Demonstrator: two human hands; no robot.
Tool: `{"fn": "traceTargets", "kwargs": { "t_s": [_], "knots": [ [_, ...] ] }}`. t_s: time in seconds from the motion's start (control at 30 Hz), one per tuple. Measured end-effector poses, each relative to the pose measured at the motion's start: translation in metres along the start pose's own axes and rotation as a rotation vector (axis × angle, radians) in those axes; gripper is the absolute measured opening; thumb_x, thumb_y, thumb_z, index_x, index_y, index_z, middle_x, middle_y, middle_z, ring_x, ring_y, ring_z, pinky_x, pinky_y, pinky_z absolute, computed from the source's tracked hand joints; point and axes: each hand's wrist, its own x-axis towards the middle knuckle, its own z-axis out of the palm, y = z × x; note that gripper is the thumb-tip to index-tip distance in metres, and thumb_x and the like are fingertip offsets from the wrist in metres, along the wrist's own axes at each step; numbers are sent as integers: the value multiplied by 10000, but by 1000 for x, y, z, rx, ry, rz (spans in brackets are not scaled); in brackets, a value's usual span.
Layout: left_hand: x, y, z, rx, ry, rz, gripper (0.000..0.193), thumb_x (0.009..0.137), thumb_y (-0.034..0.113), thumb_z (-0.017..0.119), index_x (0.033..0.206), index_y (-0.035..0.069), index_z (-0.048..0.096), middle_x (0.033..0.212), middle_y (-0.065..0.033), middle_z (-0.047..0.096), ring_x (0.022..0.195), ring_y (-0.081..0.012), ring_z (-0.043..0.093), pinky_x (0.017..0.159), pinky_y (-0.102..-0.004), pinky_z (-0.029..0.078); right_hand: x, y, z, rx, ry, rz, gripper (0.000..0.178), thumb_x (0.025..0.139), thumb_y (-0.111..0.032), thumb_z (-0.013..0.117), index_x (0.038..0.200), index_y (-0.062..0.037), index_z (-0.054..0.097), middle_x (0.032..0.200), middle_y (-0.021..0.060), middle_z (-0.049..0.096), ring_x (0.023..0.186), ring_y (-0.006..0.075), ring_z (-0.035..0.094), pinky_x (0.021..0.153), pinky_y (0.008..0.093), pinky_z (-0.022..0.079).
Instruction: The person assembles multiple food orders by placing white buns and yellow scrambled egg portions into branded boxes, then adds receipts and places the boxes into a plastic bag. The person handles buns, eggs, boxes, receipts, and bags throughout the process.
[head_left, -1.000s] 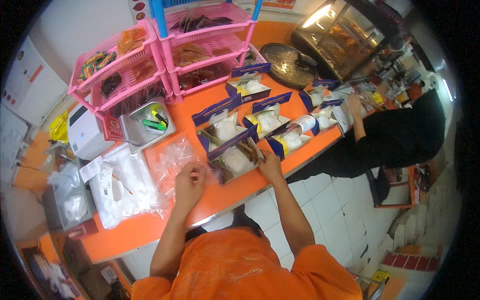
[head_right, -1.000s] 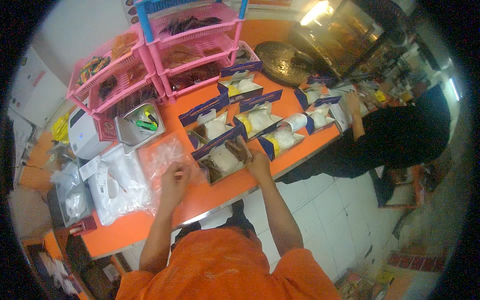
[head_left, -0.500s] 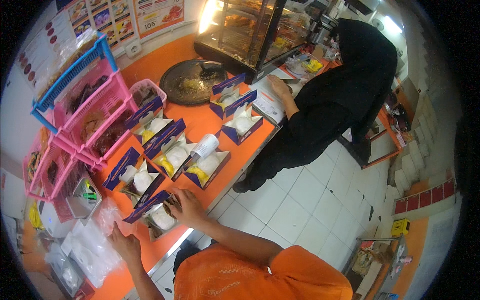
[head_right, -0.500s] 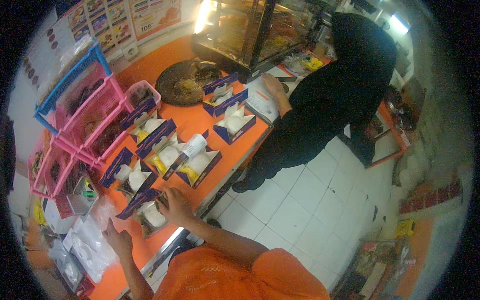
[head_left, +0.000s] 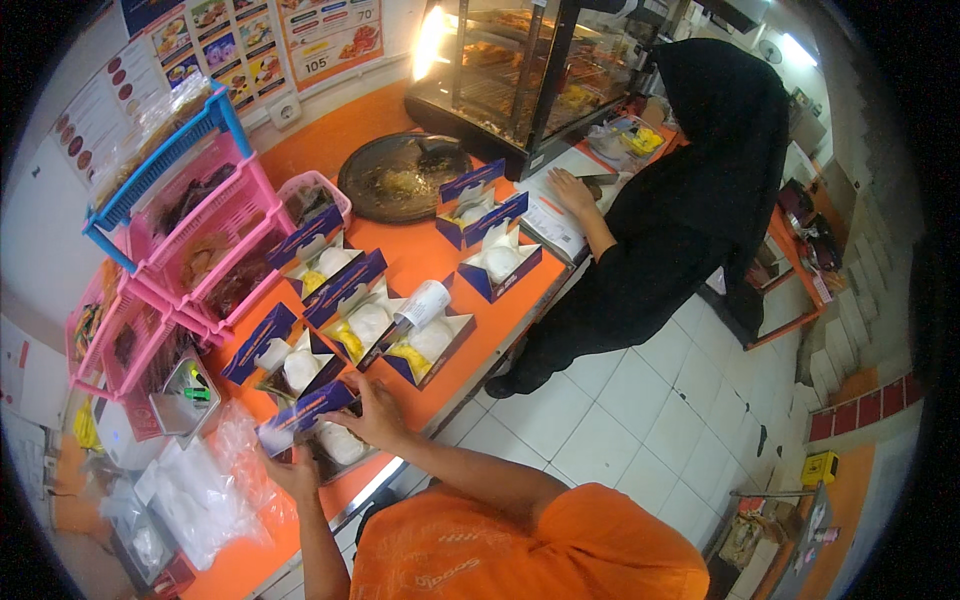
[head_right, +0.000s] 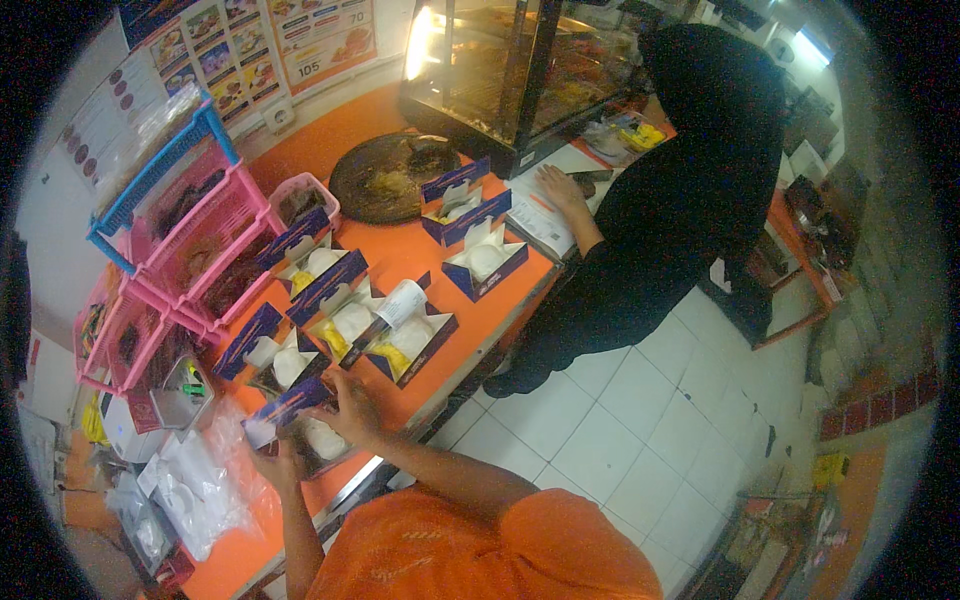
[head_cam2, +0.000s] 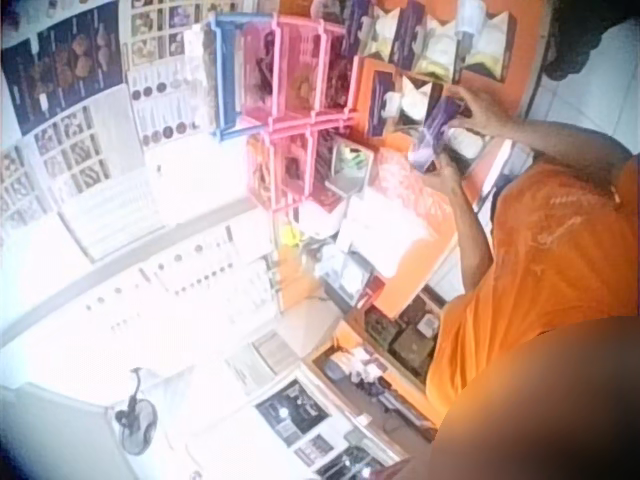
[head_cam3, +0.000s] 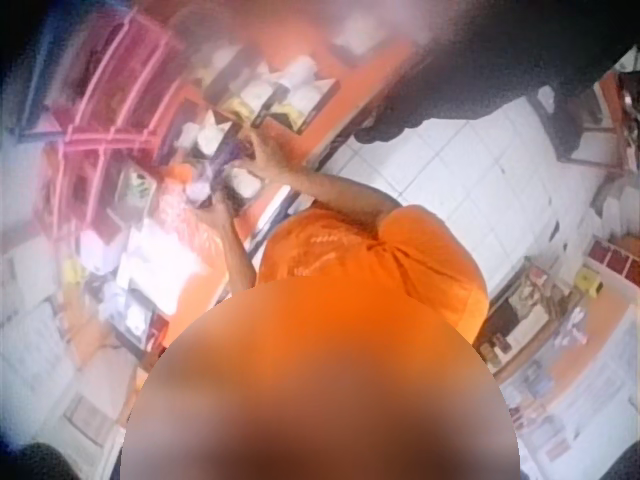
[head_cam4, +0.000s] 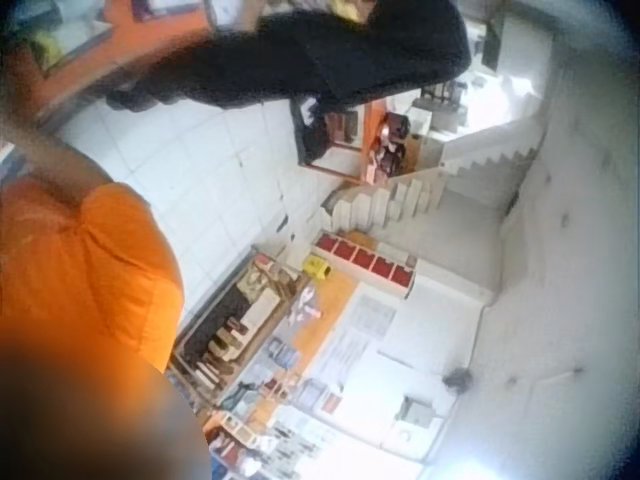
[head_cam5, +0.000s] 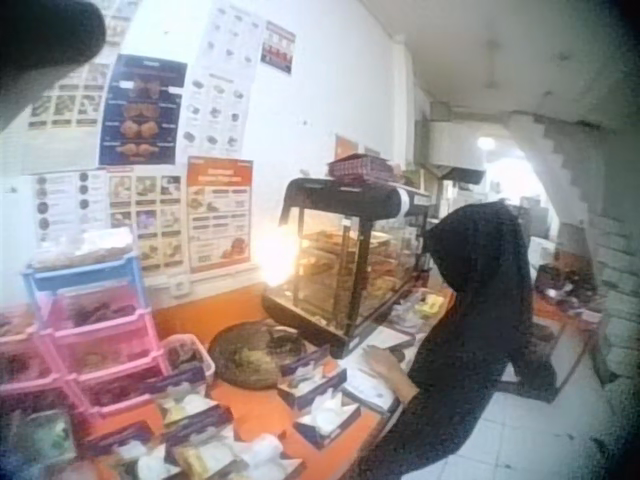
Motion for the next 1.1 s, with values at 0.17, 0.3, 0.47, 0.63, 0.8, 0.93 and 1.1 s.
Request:
{"fn": "traceTargets", "kwargs": {
  "t_s": [0.17, 0.3, 0.47, 0.63, 0.8, 0.93, 1.1],
  "knots": [
    [24, 7, -36, 60, -33, -431, 354, 834, 51, 475, 1111, -26, 681, 1066, -54, 651, 880, -180, 563, 783, -334, 470, 7, -14, -12, -34, 28, -62, 552, 830, -305, 818, 1208, -3, 553, 1107, 219, 678, 951, 390, 689, 794, 495, 546],
    [44, 26, -47, 183, -321, -503, 337, 830, 31, 490, 1113, -15, 667, 1018, -61, 655, 911, -171, 580, 795, -311, 470, 31, -30, -29, -174, -204, 126, 390, 892, -229, 664, 1215, -26, 584, 956, 228, 717, 889, 433, 699, 803, 539, 540],
    [42, 44, -42, 219, -467, -280, 322, 875, 53, 592, 1188, 17, 653, 976, -54, 672, 838, -176, 611, 734, -321, 483, 58, -26, -51, -366, -492, -88, 454, 852, -115, 608, 1305, -80, 602, 1127, 215, 695, 953, 390, 703, 822, 519, 559],
    [-17, 37, -35, 480, -367, -7, 448, 871, 9, 596, 1317, -25, 576, 1159, -165, 697, 1092, -299, 666, 974, -383, 508, 8, 17, -59, -413, -495, -592, 604, 852, -109, 625, 1438, -241, 561, 1439, 175, 536, 1207, 371, 619, 946, 499, 545],
    [-67, 45, -32, 205, -212, -94, 568, 912, 68, 651, 1429, -13, 430, 1183, -181, 637, 1076, -279, 652, 971, -368, 513, -42, 56, -59, -170, -261, -721, 578, 909, -103, 579, 1461, -272, 550, 1562, 190, 401, 1472, 394, 380, 1159, 490, 423],
    [-79, 61, -40, 303, -253, -370, 476, 887, 111, 705, 1296, 11, 481, 1304, -118, 579, 1167, -224, 591, 932, -356, 539, -49, 60, -52, -244, -373, -628, 602, 911, -69, 568, 1477, -272, 537, 1593, 202, 355, 1484, 411, 355, 1186, 485, 389],
    [-75, 61, -34, 68, -391, -262, 431, 900, 57, 597, 1312, 9, 482, 1234, -112, 608, 1163, -217, 591, 1018, -352, 466, -50, 57, -51, -120, -396, -598, 689, 866, 21, 574, 1483, -282, 535, 1627, 203, 294, 1509, 413, 315, 1201, 486, 363]
  ]
}}
